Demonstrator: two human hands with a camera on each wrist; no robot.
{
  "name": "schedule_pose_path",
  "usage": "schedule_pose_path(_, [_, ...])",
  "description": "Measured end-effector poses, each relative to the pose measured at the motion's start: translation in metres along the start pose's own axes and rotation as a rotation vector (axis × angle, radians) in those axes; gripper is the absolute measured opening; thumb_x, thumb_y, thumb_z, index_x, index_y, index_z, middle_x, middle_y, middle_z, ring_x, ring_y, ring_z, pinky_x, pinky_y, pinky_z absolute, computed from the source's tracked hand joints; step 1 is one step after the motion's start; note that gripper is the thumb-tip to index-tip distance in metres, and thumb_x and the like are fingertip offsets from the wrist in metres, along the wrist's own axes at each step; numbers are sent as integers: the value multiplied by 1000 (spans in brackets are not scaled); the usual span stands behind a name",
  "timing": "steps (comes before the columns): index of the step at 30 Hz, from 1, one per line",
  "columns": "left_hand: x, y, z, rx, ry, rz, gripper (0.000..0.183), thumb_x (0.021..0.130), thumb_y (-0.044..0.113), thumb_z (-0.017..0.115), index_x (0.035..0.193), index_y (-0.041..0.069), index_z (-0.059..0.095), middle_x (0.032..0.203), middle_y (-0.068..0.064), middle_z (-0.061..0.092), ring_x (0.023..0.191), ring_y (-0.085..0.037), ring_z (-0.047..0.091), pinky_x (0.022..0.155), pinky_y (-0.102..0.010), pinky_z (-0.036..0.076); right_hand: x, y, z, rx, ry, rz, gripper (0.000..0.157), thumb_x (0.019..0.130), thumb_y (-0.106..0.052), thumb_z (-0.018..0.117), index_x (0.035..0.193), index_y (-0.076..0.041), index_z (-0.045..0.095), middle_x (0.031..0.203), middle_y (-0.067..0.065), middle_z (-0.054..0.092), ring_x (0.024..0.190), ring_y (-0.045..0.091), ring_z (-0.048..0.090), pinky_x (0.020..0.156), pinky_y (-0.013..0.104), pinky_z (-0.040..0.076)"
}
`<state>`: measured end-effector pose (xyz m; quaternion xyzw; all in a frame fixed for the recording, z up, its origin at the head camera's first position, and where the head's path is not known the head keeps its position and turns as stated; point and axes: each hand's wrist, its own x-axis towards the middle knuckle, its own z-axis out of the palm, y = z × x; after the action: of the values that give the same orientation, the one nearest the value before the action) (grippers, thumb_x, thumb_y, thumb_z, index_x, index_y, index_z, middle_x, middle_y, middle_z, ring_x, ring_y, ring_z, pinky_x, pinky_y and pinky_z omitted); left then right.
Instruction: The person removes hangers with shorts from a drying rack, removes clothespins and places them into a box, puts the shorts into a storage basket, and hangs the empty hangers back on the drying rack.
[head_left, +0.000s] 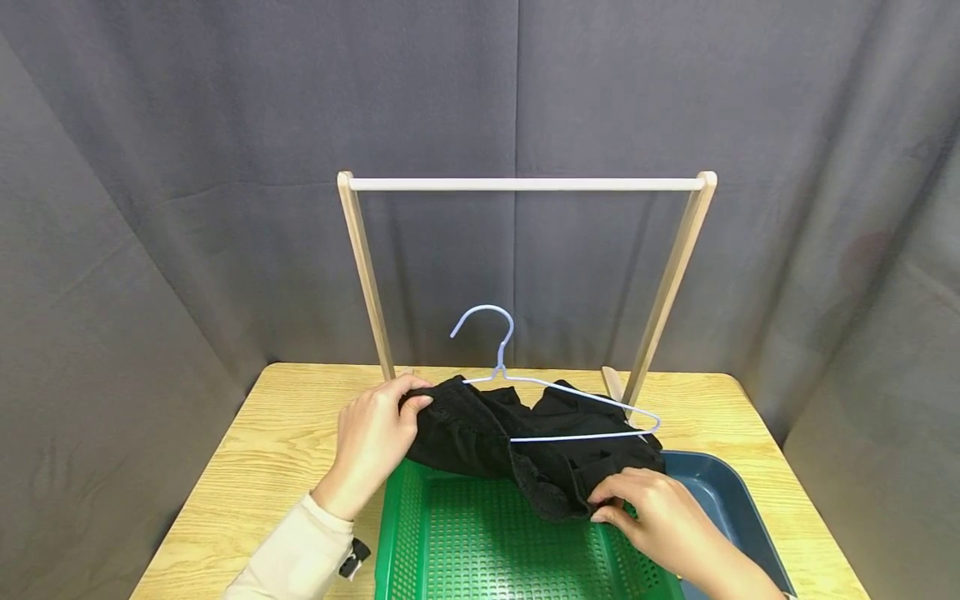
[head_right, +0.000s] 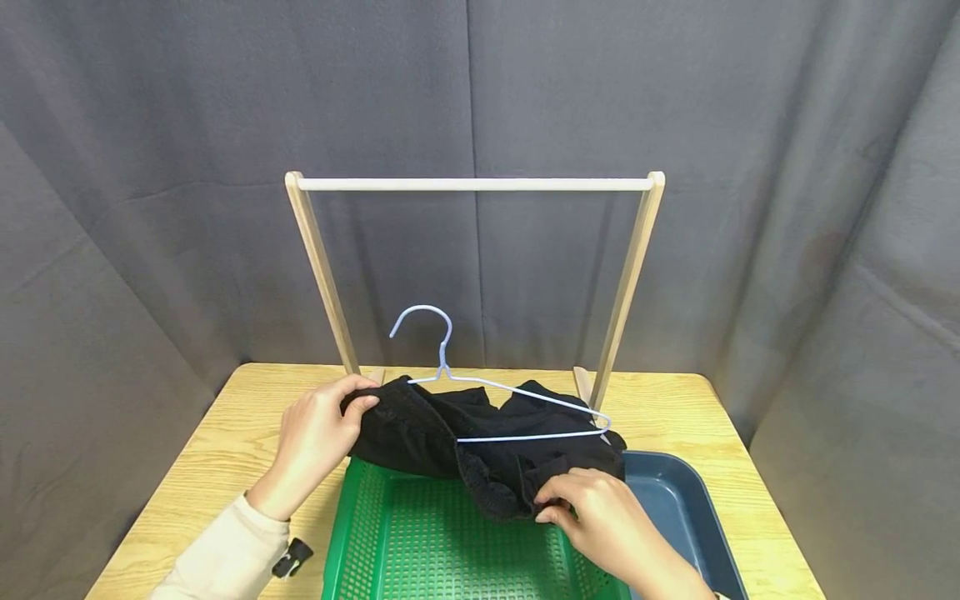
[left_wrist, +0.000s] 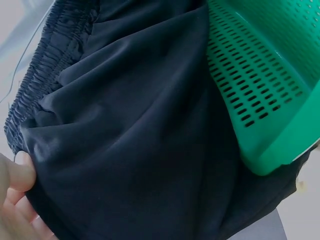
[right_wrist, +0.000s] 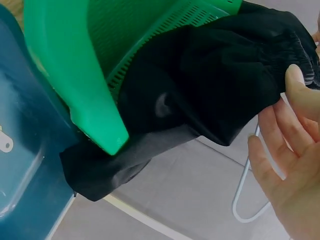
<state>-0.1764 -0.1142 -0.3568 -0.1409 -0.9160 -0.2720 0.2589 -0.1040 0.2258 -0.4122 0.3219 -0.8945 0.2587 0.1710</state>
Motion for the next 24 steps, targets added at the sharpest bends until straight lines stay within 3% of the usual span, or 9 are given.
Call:
schedule_pose_path(8, [0, 2, -2, -10, -19, -21, 12, 85, 16, 78, 97, 18, 76, 101, -3, 75, 81, -29, 70, 58, -44, 49, 6, 0, -5, -8, 1, -74, 25, 72, -16, 86, 86, -29, 70, 82, -22, 62, 71, -5, 56, 61, 15, 45])
schedule_pose_path(16, [-2, 4, -4, -12, -34, -37, 11, 85, 17, 77, 96, 18, 76, 115, -7, 72, 89, -32, 70, 61, -47, 49, 25, -5, -16, -23, 84, -132, 28, 70, -13, 87, 87, -28, 72, 84, -21, 64, 72, -5, 56, 64, 13, 43])
schedule_pose_path(24, [-4, 6, -4, -11, -43, -31, 11, 85, 17, 78, 96, 18, 76, 121, -8, 69, 84, -34, 70, 56, -44, 47, 48, -9, -28, 35, 184, -205, 11, 83, -22, 80, 91, -26, 73, 84, -17, 66, 72, 0, 58, 64, 15, 43])
